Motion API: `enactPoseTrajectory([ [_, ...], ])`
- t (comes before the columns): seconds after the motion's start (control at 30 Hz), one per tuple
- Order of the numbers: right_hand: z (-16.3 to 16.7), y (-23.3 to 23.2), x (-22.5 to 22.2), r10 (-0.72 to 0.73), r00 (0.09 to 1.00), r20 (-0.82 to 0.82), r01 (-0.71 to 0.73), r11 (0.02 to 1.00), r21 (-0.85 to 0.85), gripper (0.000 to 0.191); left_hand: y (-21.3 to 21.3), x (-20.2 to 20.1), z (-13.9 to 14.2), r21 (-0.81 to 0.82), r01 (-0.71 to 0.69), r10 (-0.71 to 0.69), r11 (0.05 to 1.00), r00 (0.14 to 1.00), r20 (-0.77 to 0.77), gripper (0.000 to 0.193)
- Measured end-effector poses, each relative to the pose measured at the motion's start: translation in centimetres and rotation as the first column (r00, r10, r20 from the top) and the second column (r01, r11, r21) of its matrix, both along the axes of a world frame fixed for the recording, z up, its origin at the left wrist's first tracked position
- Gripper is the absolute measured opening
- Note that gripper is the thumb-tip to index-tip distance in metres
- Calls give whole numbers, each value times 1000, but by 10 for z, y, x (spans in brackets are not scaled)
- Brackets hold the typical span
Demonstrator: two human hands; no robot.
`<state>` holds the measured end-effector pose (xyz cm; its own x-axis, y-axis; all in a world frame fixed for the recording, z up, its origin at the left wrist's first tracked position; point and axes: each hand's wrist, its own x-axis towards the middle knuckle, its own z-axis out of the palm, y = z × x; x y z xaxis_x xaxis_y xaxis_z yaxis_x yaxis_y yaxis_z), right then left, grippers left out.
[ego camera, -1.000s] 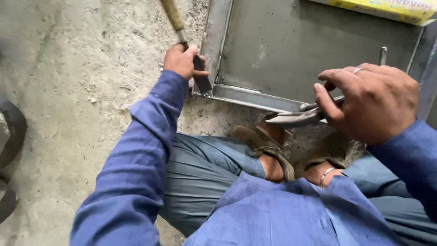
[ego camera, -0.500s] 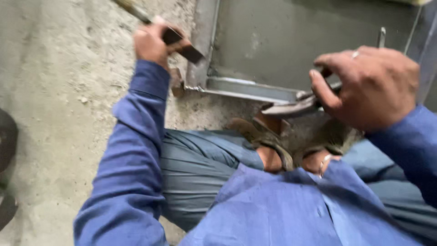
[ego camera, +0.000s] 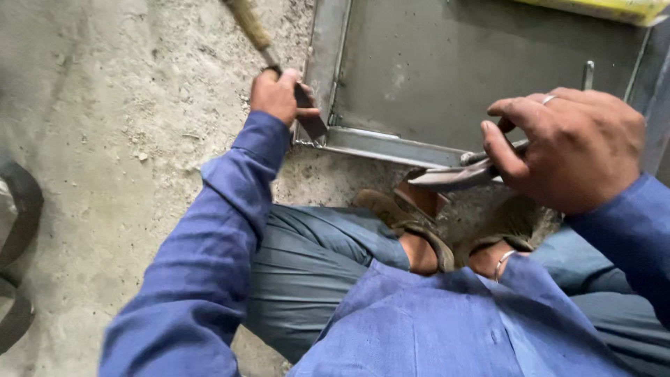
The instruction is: The person cleans the edges of a metal frame using a chisel and a hammer. They repeatedly strike the chisel against the frame to remove debris or residue.
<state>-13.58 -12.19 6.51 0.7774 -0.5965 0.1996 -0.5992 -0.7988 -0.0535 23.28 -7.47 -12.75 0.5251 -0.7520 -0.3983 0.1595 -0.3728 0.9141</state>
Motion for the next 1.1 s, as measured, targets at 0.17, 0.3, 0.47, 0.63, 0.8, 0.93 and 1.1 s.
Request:
enactPoseTrajectory([
  [0.17,-1,0,1,13,1000,1,-13,999,-50,18,-7,4,-5,-355,-95,104,930,995,7,25],
  [0.3,-1,-1,1,-1,1000,-21,0,999,-32,17,-5,4,-10,-13,28,-25,1000,988,151,25],
  [0.47,-1,-1,0,-28,999,-44,29,1000,3,19,-1,2,-11,-346,-75,50,935,996,-80,18],
  [0.63,-1,0,-1,-28,999,-43,25,996,-82,19,3,-5,-9,-34,-35,28,999,985,-167,19],
  [0.8,-1,1,-1,-60,995,-85,60,998,6,21,-2,4,-10,-281,-208,120,937,946,-303,25],
  [0.93,-1,0,0,-22,997,-69,18,998,-60,21,-5,-3,-9,-23,-154,149,988,978,-149,17],
  [1.1,0,0,1,-29,996,-88,28,1000,-13,19,-2,-13,-11,-265,-180,118,947,965,-235,27],
])
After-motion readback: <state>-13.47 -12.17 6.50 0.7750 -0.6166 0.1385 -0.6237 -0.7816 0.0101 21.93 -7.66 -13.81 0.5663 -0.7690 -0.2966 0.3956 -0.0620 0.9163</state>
